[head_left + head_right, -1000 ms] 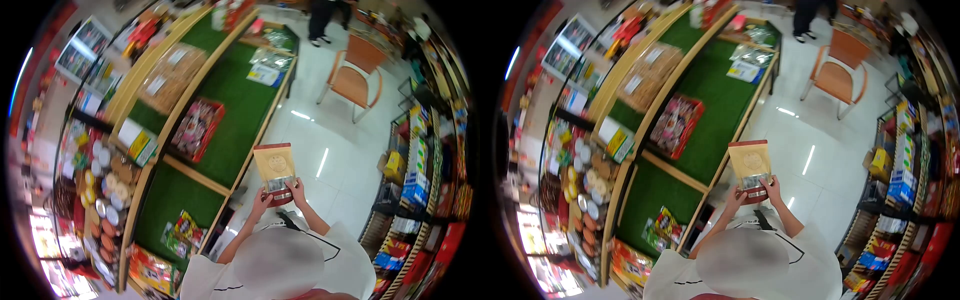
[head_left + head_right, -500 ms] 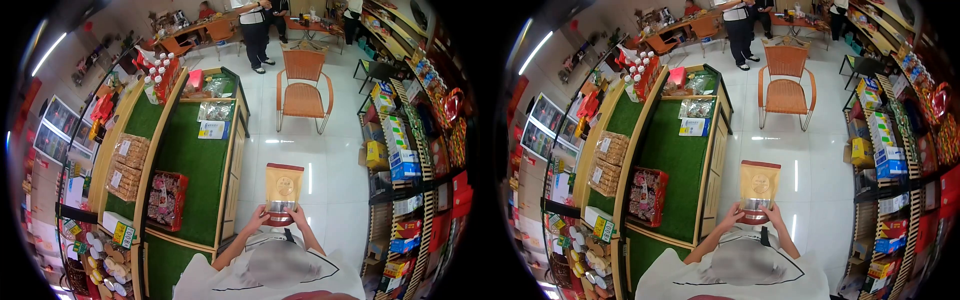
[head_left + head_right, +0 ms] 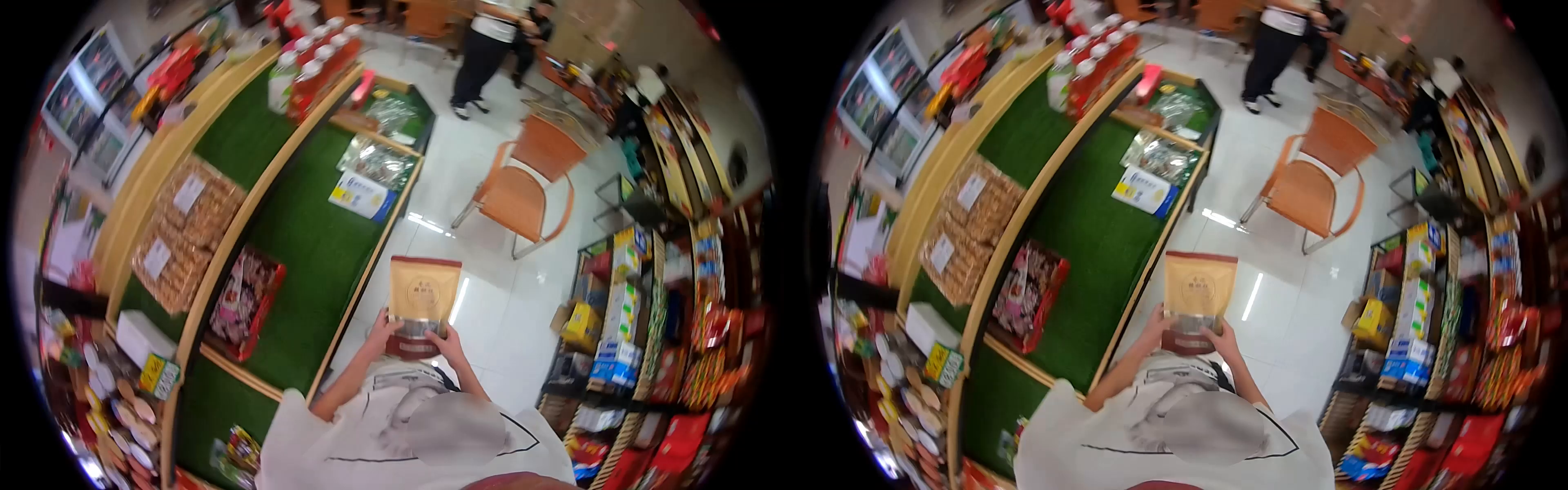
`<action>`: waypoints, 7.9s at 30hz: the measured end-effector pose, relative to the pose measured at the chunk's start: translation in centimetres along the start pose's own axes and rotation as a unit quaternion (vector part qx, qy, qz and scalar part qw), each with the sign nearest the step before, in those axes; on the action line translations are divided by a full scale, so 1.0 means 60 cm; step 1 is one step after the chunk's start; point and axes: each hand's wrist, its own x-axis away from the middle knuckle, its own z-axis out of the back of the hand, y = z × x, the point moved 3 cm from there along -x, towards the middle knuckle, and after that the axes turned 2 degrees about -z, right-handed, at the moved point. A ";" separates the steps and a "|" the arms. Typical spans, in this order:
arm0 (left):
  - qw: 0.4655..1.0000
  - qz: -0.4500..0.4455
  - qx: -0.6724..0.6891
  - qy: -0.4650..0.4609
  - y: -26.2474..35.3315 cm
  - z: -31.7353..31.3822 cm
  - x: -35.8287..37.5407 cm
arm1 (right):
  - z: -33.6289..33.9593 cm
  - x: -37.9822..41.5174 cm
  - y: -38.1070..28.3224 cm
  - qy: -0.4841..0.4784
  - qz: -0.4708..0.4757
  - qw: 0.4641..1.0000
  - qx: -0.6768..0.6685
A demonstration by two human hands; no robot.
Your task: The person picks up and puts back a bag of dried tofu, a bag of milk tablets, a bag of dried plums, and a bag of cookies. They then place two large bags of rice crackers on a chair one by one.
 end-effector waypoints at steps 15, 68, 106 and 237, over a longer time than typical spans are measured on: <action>0.951 -0.079 0.167 0.246 0.130 0.217 -0.220 | -0.241 -0.472 -0.122 -0.273 0.023 0.953 0.129; 0.432 -0.007 0.426 0.795 -0.692 -0.196 0.390 | -0.306 -0.213 0.192 -0.489 0.350 0.519 0.608; 0.508 -0.104 -0.170 0.838 -0.437 0.578 1.127 | -0.992 0.515 0.478 -0.634 -0.118 0.618 0.450; 0.563 -0.094 0.330 0.752 -0.443 0.062 0.450 | -0.347 -0.384 0.236 -0.458 0.027 0.690 0.560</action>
